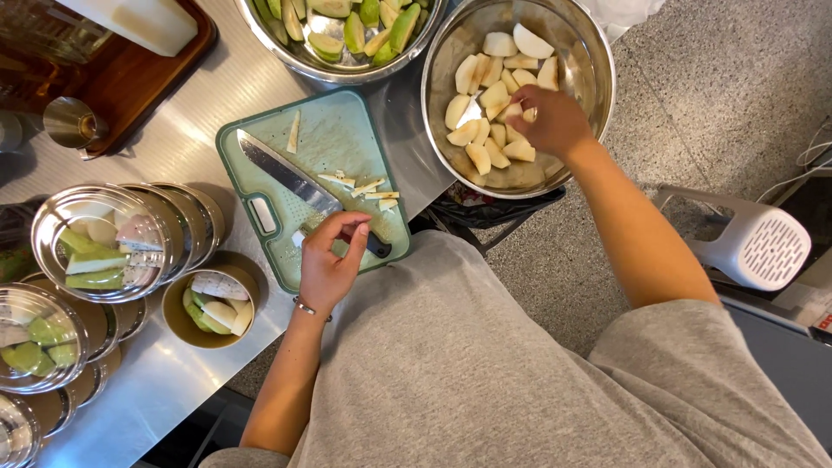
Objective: The person slices green and white fruits on a cutting board using a knife, then places the pieces into paper cups. They also handle plastic lids and arrange the cups on a stainless steel counter.
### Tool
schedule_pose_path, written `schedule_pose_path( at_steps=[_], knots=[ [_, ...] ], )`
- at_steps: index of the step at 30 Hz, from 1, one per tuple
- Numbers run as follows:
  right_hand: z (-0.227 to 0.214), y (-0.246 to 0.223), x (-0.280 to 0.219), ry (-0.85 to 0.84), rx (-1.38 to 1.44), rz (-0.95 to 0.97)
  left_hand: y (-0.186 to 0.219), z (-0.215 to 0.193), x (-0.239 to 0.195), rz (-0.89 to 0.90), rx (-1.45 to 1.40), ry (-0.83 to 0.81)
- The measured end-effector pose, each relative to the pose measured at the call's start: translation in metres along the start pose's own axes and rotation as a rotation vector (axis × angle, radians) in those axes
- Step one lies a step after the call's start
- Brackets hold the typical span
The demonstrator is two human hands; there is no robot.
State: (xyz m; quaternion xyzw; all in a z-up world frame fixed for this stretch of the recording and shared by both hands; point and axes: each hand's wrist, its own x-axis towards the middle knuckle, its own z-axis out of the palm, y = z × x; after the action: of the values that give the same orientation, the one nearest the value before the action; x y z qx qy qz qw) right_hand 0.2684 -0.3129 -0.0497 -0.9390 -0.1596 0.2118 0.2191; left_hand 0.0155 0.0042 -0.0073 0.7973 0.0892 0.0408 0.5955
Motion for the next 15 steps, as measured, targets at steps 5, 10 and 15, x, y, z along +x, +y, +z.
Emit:
schedule_pose_path(
  at_steps=[5,10,15],
  knots=[
    [-0.009,-0.049,-0.034,0.007,0.885,-0.057,-0.011,-0.004,-0.008,-0.018,0.021,0.021],
    [0.036,-0.126,-0.066,-0.140,1.220,-0.354,-0.029,-0.020,-0.049,-0.038,-0.041,0.108],
    [0.123,-0.208,-0.071,-0.562,1.163,-0.418,-0.042,-0.036,-0.106,-0.212,-0.338,0.272]
  ],
)
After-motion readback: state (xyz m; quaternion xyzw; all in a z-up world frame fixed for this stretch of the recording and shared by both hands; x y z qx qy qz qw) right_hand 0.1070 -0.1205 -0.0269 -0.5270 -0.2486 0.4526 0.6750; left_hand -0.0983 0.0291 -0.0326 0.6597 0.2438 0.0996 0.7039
